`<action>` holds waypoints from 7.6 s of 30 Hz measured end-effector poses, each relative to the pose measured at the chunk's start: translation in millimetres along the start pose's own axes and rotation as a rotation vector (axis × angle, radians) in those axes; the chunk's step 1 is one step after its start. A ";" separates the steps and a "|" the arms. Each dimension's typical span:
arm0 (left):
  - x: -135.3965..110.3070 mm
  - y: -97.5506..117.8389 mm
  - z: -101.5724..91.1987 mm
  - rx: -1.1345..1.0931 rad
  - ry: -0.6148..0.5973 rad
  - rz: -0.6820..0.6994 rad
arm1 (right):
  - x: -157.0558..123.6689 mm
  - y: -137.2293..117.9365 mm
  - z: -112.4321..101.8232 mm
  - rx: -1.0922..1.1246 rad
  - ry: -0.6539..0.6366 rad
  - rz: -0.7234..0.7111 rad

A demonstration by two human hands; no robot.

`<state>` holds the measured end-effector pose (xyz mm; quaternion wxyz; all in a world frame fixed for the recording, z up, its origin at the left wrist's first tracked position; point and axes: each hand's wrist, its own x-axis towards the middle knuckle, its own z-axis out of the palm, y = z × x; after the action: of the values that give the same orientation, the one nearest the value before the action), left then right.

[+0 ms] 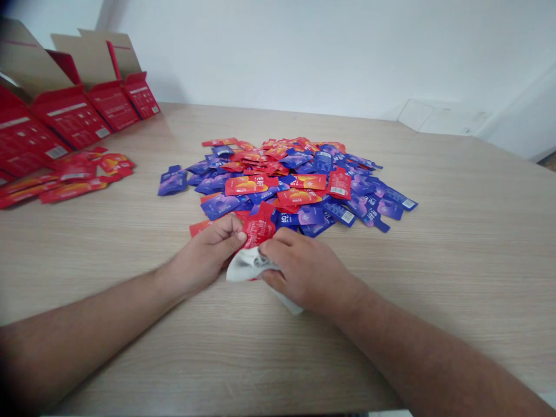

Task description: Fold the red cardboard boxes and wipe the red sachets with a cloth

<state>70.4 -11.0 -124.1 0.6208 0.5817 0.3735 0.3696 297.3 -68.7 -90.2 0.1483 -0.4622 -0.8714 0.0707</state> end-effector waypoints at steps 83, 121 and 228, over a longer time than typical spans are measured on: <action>-0.5 0.6 -6.4 0.011 -0.164 0.038 | 3.2 16.5 -7.1 0.014 0.218 0.048; -3.4 2.6 2.4 -0.093 0.025 -0.034 | -0.1 -15.5 -4.5 -0.003 -0.019 -0.044; -3.6 1.5 5.6 0.084 -0.067 -0.047 | 7.2 16.8 3.6 0.058 0.411 0.235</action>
<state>73.7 -16.7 -122.2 0.6165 0.6103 0.3815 0.3191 305.5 -53.2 -96.6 0.3265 -0.5606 -0.7608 0.0169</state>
